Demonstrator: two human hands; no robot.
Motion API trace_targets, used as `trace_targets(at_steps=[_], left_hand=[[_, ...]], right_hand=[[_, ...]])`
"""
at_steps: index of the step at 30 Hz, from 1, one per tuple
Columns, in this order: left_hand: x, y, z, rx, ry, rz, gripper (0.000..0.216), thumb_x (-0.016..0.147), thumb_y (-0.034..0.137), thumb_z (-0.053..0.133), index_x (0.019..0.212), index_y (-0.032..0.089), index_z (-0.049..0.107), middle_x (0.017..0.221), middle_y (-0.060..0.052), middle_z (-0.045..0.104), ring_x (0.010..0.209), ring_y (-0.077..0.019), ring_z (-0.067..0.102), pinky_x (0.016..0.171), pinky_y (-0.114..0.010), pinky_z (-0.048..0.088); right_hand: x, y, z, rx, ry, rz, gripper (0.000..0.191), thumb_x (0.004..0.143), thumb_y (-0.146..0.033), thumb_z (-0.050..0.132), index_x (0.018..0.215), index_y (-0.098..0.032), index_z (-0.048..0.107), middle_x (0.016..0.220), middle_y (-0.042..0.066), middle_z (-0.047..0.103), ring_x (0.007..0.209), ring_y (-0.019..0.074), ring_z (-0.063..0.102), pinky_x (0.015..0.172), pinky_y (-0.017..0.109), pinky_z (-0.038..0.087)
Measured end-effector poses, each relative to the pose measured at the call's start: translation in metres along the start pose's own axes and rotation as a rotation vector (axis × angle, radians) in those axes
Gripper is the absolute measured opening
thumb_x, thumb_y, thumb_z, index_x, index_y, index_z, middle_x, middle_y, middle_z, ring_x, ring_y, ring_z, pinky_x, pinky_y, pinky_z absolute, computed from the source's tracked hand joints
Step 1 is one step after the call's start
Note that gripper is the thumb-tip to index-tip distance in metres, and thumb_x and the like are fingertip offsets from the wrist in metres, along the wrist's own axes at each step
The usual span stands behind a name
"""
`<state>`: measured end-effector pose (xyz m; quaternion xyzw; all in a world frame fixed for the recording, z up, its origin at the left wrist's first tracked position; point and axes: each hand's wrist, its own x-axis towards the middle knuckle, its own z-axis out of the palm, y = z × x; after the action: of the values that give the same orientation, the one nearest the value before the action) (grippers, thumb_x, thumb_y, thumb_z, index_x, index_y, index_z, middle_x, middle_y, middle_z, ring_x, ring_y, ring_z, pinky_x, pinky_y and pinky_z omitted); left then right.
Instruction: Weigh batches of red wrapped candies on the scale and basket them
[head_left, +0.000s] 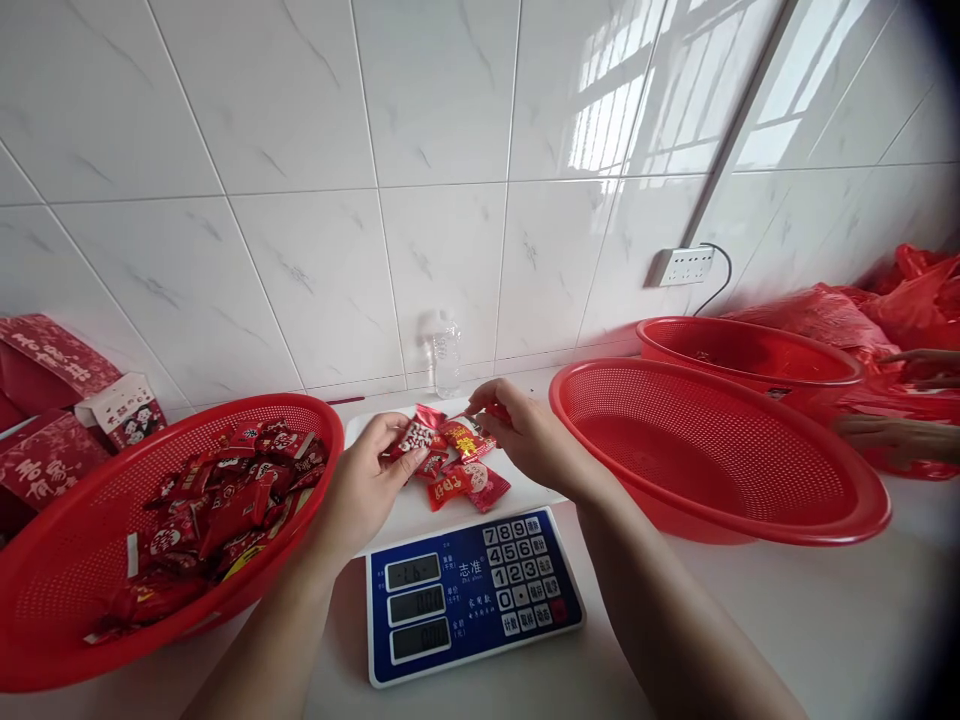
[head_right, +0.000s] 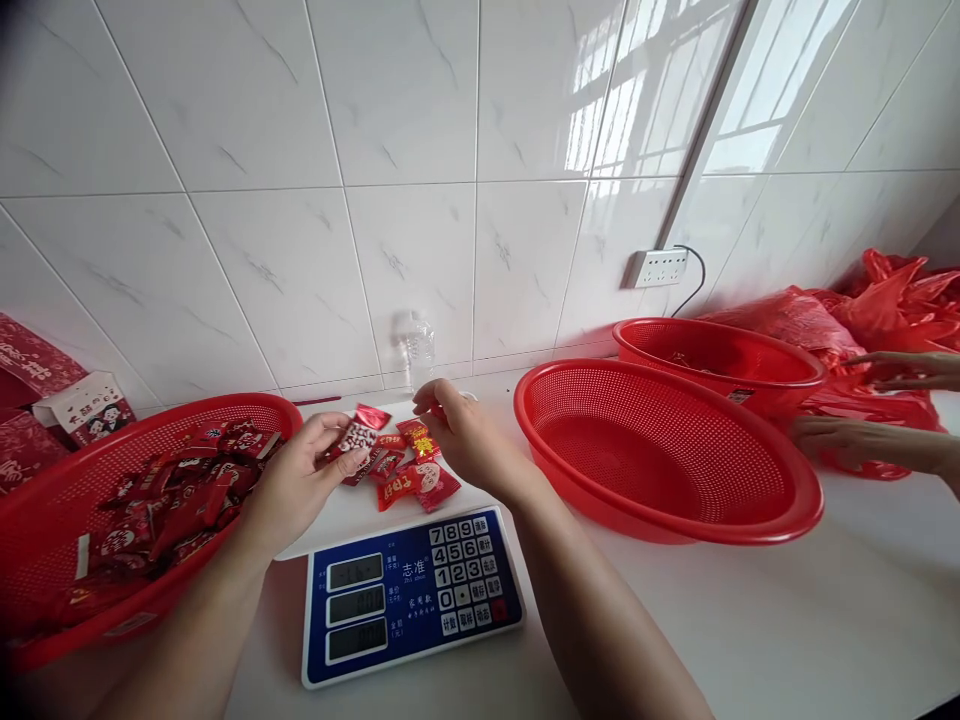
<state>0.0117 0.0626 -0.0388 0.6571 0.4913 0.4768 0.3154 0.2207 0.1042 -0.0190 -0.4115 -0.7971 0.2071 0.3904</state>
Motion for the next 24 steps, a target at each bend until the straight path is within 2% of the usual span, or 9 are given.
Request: trace_targets(at_steps=[3,6,8,11,14,16,18,21,24], left_hand=[[0.0,0.001,-0.001,0.085,-0.076,-0.002,0.024,0.084,0.033,0.06,0.106,0.022,0.061,0.11,-0.005,0.069,0.1,-0.0202,0.065,0.089,-0.035,0.052],[-0.001,0.004,-0.007,0.08,-0.112,-0.06,0.028,0.084,0.035,0.061,0.109,0.022,0.058,0.103,-0.005,0.07,0.087,-0.0194,0.067,0.078,-0.034,0.055],[-0.001,0.003,-0.011,0.179,-0.117,-0.079,0.028,0.083,0.035,0.06,0.108,0.023,0.056,0.099,-0.004,0.07,0.081,-0.0196,0.067,0.073,-0.034,0.054],[-0.001,0.0,-0.013,0.486,-0.103,-0.003,0.019,0.082,0.031,0.061,0.1,0.024,0.061,0.105,-0.004,0.066,0.098,-0.024,0.062,0.085,-0.039,0.05],[-0.003,-0.002,-0.014,0.599,-0.19,0.04,0.016,0.083,0.033,0.059,0.095,0.024,0.065,0.109,-0.004,0.062,0.105,-0.0252,0.057,0.088,-0.038,0.047],[-0.004,-0.003,-0.013,0.595,-0.28,0.011,0.019,0.084,0.036,0.06,0.097,0.026,0.066,0.11,-0.004,0.061,0.104,-0.0243,0.058,0.087,-0.037,0.048],[-0.005,-0.007,-0.011,0.593,-0.333,-0.006,0.02,0.082,0.034,0.062,0.101,0.026,0.066,0.113,-0.004,0.061,0.108,-0.0245,0.056,0.092,-0.037,0.045],[-0.003,-0.015,-0.006,0.572,-0.333,0.021,0.027,0.081,0.028,0.063,0.108,0.026,0.065,0.117,-0.005,0.06,0.114,-0.0253,0.054,0.098,-0.039,0.042],[0.0,-0.019,-0.004,0.551,-0.306,0.023,0.03,0.08,0.027,0.064,0.11,0.024,0.064,0.118,-0.006,0.06,0.112,-0.0254,0.055,0.097,-0.038,0.044]], right_hand=[[0.002,0.002,0.0,-0.104,0.018,0.013,0.014,0.089,-0.017,0.045,0.094,-0.019,0.058,0.093,0.007,0.069,0.082,0.0165,0.061,0.07,0.029,0.045],[0.003,0.004,0.0,-0.128,0.015,-0.009,0.018,0.09,-0.016,0.045,0.097,-0.019,0.061,0.097,0.007,0.07,0.085,0.017,0.062,0.072,0.029,0.046],[0.003,0.006,0.002,-0.141,0.011,-0.028,0.02,0.09,-0.014,0.045,0.099,-0.02,0.062,0.099,0.007,0.07,0.087,0.0172,0.063,0.074,0.03,0.047],[0.002,0.006,0.003,-0.169,0.008,-0.06,0.022,0.09,-0.012,0.045,0.102,-0.019,0.063,0.102,0.007,0.069,0.089,0.0168,0.063,0.077,0.03,0.047],[0.001,0.006,0.0,-0.175,-0.016,-0.076,0.021,0.091,-0.013,0.046,0.099,-0.019,0.065,0.099,0.006,0.07,0.087,0.0159,0.062,0.077,0.03,0.047],[0.0,0.005,-0.002,-0.186,-0.098,-0.059,0.019,0.09,-0.016,0.048,0.095,-0.019,0.066,0.094,0.005,0.07,0.083,0.0154,0.061,0.074,0.029,0.046],[-0.001,0.005,-0.001,-0.215,-0.263,-0.037,0.015,0.085,-0.019,0.055,0.095,-0.02,0.067,0.091,0.004,0.07,0.08,0.0159,0.06,0.071,0.028,0.045],[-0.001,0.004,0.008,-0.278,-0.497,0.004,0.021,0.075,-0.017,0.063,0.095,-0.021,0.067,0.087,0.003,0.069,0.079,0.0174,0.059,0.065,0.028,0.041],[0.001,0.004,0.016,-0.326,-0.502,0.037,0.021,0.073,-0.012,0.057,0.09,-0.02,0.067,0.084,0.004,0.067,0.077,0.0186,0.058,0.062,0.028,0.037]])
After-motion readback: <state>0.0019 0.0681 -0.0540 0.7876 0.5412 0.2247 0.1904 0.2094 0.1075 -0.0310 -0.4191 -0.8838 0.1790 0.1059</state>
